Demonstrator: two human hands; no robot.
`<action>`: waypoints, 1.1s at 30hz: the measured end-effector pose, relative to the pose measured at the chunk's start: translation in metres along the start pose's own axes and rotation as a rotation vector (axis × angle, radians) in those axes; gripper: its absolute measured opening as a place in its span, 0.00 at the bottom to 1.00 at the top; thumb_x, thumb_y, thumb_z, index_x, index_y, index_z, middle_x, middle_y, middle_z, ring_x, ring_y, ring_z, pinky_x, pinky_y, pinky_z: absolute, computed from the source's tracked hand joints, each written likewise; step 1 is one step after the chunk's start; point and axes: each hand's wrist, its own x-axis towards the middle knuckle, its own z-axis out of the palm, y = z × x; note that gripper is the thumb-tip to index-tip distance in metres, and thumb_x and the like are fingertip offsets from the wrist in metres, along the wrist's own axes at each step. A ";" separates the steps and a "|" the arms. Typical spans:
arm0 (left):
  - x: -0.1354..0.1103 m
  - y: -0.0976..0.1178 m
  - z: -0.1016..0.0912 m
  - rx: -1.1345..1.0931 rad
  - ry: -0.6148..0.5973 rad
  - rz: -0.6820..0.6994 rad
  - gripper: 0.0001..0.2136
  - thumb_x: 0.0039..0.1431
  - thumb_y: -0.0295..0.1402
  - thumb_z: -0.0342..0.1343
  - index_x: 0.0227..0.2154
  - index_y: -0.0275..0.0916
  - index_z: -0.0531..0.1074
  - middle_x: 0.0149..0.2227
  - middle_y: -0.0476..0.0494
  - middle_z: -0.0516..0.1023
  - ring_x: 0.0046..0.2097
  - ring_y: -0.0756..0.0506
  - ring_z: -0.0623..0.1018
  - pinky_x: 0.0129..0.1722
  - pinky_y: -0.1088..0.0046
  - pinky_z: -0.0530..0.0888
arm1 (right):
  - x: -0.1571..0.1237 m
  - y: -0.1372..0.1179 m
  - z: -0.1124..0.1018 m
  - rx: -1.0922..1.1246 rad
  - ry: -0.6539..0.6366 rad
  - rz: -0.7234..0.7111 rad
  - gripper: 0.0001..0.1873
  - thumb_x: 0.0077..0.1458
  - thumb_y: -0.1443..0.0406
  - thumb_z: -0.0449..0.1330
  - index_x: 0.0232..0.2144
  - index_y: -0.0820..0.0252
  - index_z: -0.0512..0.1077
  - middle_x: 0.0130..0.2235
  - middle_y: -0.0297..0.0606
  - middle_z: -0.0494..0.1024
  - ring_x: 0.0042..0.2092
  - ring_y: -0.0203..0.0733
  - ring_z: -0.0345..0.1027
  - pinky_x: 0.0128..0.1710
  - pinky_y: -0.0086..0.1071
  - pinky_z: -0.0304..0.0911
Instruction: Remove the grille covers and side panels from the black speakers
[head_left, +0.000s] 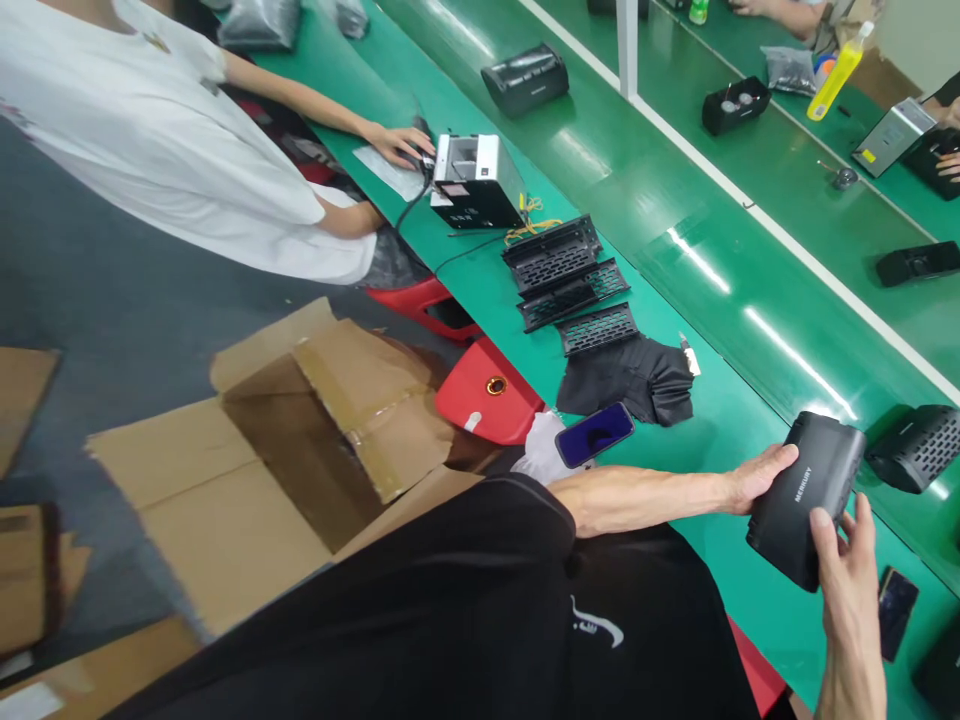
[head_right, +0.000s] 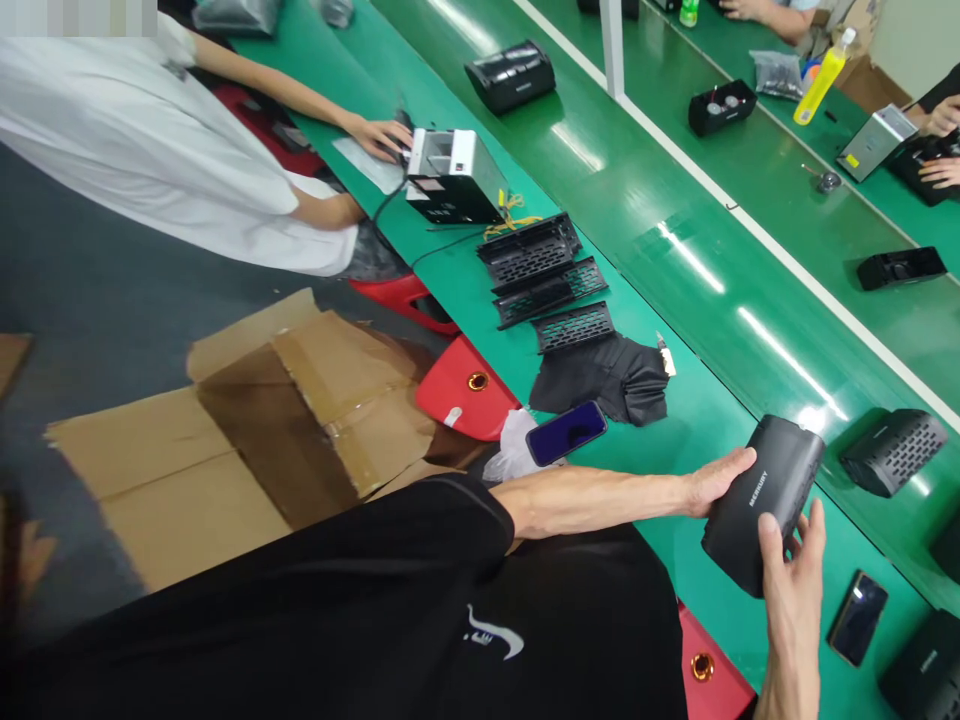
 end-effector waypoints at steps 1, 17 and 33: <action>0.001 0.002 0.000 -0.020 -0.007 0.009 0.31 0.47 0.59 0.70 0.48 0.45 0.76 0.38 0.42 0.79 0.38 0.42 0.78 0.43 0.61 0.78 | -0.009 0.004 0.005 0.024 0.053 -0.019 0.61 0.52 0.38 0.67 0.76 0.53 0.45 0.72 0.54 0.53 0.66 0.68 0.61 0.58 0.58 0.67; 0.020 0.104 -0.021 0.684 -0.372 0.157 0.52 0.36 0.50 0.77 0.67 0.50 0.64 0.70 0.37 0.62 0.67 0.32 0.67 0.59 0.56 0.71 | -0.039 0.049 0.006 0.178 0.276 -0.060 0.54 0.44 0.43 0.75 0.67 0.56 0.65 0.61 0.51 0.69 0.56 0.65 0.67 0.58 0.58 0.64; -0.010 0.044 -0.061 0.188 -0.187 -0.011 0.31 0.45 0.48 0.71 0.53 0.45 0.75 0.47 0.44 0.80 0.45 0.43 0.79 0.49 0.63 0.74 | -0.036 0.044 0.018 0.560 0.204 -0.127 0.59 0.46 0.47 0.71 0.73 0.45 0.47 0.67 0.50 0.63 0.62 0.65 0.63 0.59 0.68 0.58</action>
